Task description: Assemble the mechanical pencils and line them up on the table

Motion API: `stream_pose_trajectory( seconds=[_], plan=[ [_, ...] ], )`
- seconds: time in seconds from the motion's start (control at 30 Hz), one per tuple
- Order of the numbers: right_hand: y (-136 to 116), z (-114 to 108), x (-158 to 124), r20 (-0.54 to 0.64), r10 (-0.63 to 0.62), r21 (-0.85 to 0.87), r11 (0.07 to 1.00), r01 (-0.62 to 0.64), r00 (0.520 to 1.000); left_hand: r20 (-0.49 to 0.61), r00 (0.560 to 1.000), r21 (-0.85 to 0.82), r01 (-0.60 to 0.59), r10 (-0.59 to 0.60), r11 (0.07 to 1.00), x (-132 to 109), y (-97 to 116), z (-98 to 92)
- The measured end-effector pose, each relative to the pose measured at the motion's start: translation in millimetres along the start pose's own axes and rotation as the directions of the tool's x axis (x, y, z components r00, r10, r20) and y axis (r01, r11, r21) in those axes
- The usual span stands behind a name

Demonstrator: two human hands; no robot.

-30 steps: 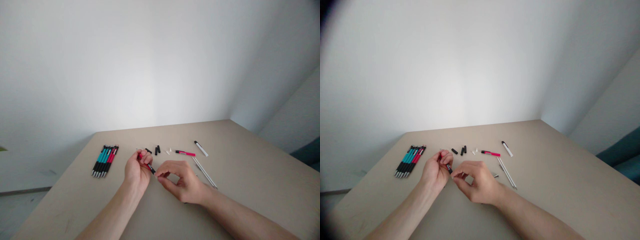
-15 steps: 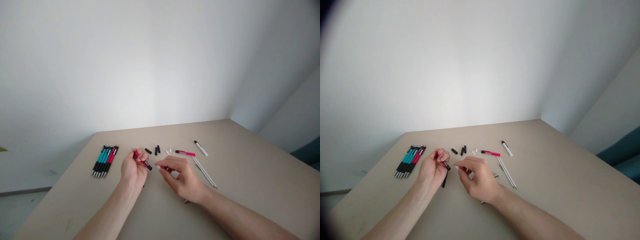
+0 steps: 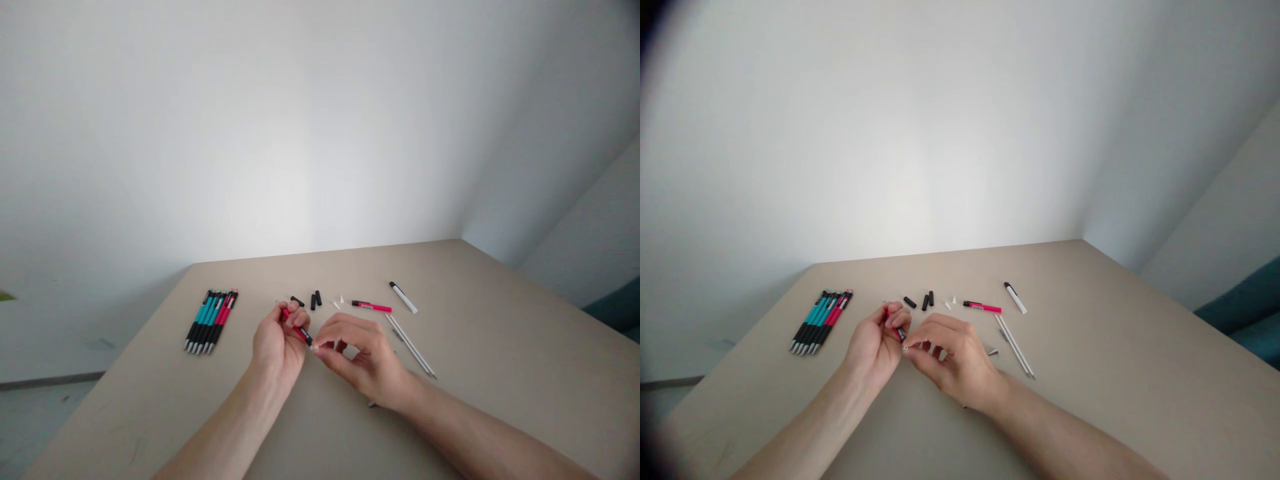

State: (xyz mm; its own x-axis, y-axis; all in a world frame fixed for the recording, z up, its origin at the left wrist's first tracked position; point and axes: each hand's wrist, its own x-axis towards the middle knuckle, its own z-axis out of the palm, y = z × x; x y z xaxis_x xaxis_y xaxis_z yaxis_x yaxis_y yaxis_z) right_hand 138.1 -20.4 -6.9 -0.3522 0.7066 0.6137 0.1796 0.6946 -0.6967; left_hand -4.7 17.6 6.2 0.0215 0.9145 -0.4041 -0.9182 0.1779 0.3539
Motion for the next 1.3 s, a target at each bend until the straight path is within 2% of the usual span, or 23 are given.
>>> stream_pose_trajectory(
  seconds=[0.17, 0.37, 0.93, 1.3],
  plan=[
    [-3, -4, 2, -0.009, -0.145, -0.047, 0.988, 0.145, 0.989, -0.004, 0.998, -0.042, 0.066, -0.067, 0.997, -4, 0, 3.2],
    [-5, -6, 6, -0.015, -0.228, -0.051, 0.973, 0.227, 0.974, 0.011, 0.994, -0.058, 0.111, -0.111, 0.992, -7, -1, 4.9],
    [-9, -10, 9, 0.079, -0.283, -0.090, 0.953, 0.290, 0.956, 0.028, 0.986, -0.095, 0.164, -0.163, 0.982, -11, -1, 7.1],
    [-6, -10, 8, 0.073, -0.379, -0.150, 0.910, 0.386, 0.922, 0.057, 0.973, -0.140, 0.231, -0.225, 0.963, -14, -1, 6.3]
  ],
)
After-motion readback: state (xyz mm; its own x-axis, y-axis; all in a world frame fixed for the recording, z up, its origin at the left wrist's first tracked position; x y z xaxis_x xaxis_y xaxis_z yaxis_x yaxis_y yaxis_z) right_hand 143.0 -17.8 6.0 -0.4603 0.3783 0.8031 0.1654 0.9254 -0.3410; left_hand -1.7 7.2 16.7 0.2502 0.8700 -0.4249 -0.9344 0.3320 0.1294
